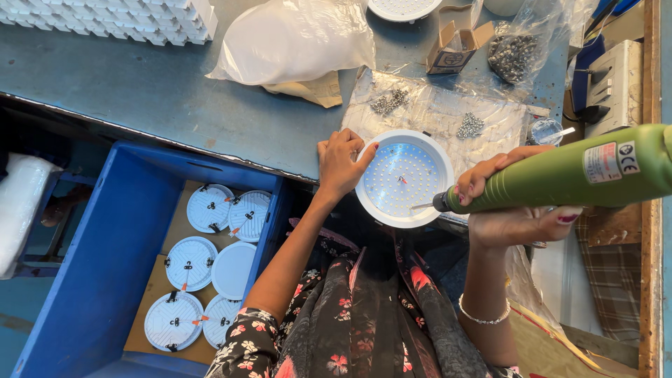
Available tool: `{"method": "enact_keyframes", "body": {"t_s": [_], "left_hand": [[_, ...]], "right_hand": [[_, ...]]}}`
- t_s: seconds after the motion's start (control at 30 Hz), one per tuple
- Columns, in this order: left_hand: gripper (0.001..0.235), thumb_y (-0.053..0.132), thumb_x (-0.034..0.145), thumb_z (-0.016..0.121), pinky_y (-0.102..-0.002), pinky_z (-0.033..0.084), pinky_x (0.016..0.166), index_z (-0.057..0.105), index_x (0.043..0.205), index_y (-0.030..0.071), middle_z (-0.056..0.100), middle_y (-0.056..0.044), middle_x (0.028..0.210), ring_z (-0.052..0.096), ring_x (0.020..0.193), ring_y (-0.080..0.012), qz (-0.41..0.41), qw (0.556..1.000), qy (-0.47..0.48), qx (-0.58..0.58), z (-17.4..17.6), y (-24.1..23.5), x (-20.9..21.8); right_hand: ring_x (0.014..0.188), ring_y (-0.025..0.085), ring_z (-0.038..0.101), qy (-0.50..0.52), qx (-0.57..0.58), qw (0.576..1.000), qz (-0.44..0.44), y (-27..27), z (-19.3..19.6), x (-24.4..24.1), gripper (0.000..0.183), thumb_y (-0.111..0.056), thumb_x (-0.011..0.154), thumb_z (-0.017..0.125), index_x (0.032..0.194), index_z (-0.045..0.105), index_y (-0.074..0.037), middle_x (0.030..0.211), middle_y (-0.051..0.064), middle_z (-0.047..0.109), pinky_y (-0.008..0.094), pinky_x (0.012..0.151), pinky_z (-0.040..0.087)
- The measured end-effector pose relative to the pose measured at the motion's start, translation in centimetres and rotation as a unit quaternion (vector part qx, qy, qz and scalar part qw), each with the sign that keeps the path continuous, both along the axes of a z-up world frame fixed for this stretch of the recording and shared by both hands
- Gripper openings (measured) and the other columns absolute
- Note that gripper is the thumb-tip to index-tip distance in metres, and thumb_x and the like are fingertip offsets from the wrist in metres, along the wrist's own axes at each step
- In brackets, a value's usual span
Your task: The person assembles LED light fixtures by hand, placing small metal components onto a circular white plastic base and using a green electric screwdriver to secure them. The person handles multiple units, placing finished items into a blue bin.
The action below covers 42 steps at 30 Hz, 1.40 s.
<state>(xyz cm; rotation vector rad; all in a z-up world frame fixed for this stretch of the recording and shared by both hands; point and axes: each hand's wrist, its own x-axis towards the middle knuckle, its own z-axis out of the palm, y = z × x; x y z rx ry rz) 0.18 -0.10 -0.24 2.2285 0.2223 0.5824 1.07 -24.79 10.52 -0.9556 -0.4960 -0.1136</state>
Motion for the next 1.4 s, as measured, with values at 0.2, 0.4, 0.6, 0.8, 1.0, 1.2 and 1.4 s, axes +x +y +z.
{"method": "enact_keyframes", "body": {"t_s": [0.2, 0.4, 0.6, 0.8, 1.0, 1.2, 1.4], "left_hand": [[0.042, 0.044, 0.091, 0.07, -0.037, 0.03, 0.09, 0.073, 0.071, 0.007, 0.061, 0.001, 0.084, 0.052, 0.087, -0.0174, 0.008, 1.0, 0.007, -0.003, 0.3, -0.2, 0.0], [0.043, 0.043, 0.09, 0.071, -0.037, 0.03, 0.09, 0.071, 0.068, 0.007, 0.061, 0.0, 0.083, 0.052, 0.087, -0.0178, 0.011, 1.0, 0.004, 0.0, 0.5, -0.3, -0.1], [0.043, 0.042, 0.09, 0.071, -0.037, 0.03, 0.09, 0.07, 0.066, 0.007, 0.061, 0.0, 0.081, 0.052, 0.086, -0.0179, 0.013, 1.0, 0.002, -0.001, 0.6, -0.4, -0.1], [0.043, 0.042, 0.09, 0.07, -0.037, 0.03, 0.09, 0.069, 0.066, 0.006, 0.06, 0.0, 0.08, 0.051, 0.085, -0.0176, 0.012, 1.0, -0.001, -0.003, 0.6, -0.4, -0.1], [0.044, 0.042, 0.091, 0.07, -0.037, 0.029, 0.09, 0.069, 0.065, 0.006, 0.06, 0.0, 0.08, 0.05, 0.085, -0.0173, 0.01, 1.0, 0.01, -0.002, 0.6, -0.4, 0.0], [0.044, 0.042, 0.09, 0.071, -0.038, 0.029, 0.089, 0.068, 0.066, 0.006, 0.06, 0.0, 0.08, 0.051, 0.085, -0.0177, 0.013, 1.0, 0.007, 0.002, 0.3, -0.4, 0.1], [0.042, 0.042, 0.09, 0.07, -0.038, 0.03, 0.089, 0.069, 0.067, 0.007, 0.062, 0.0, 0.081, 0.054, 0.086, -0.0183, 0.007, 1.0, -0.014, 0.01, 0.2, -0.2, -0.1]], "right_hand": [[0.049, 0.022, 0.046, -0.024, -0.039, 0.999, -0.024, 1.4, 0.3, -1.7, 0.093, -0.089, 0.085, 0.051, 0.11, 0.039, 0.0, 0.066, 0.014, 0.046, 0.034, 0.051, 0.045], [0.046, 0.022, 0.046, -0.045, -0.078, 0.995, -0.035, 2.3, 0.5, -2.6, 0.094, -0.092, 0.082, 0.048, 0.11, 0.037, -0.003, 0.061, 0.014, 0.047, 0.034, 0.048, 0.046], [0.046, 0.022, 0.046, -0.041, -0.08, 0.995, -0.038, 2.1, 0.3, -2.6, 0.096, -0.094, 0.081, 0.048, 0.11, 0.036, -0.003, 0.063, 0.014, 0.046, 0.034, 0.049, 0.046], [0.047, 0.022, 0.045, -0.037, -0.062, 0.997, -0.022, 1.8, 0.0, -2.3, 0.097, -0.094, 0.081, 0.048, 0.107, 0.037, -0.001, 0.063, 0.014, 0.045, 0.034, 0.049, 0.045], [0.046, 0.023, 0.047, -0.048, -0.065, 0.996, -0.029, 2.0, -0.2, -2.3, 0.097, -0.094, 0.081, 0.048, 0.107, 0.038, -0.001, 0.061, 0.014, 0.047, 0.034, 0.049, 0.046], [0.046, 0.022, 0.047, -0.045, -0.057, 0.997, -0.014, 2.0, -0.4, -2.5, 0.098, -0.094, 0.08, 0.049, 0.108, 0.039, -0.001, 0.062, 0.014, 0.047, 0.033, 0.049, 0.046], [0.052, 0.023, 0.049, -0.029, -0.022, 0.999, 0.018, 0.6, 0.5, -0.6, 0.094, -0.09, 0.082, 0.052, 0.109, 0.043, -0.001, 0.068, 0.014, 0.049, 0.034, 0.052, 0.047]]}}
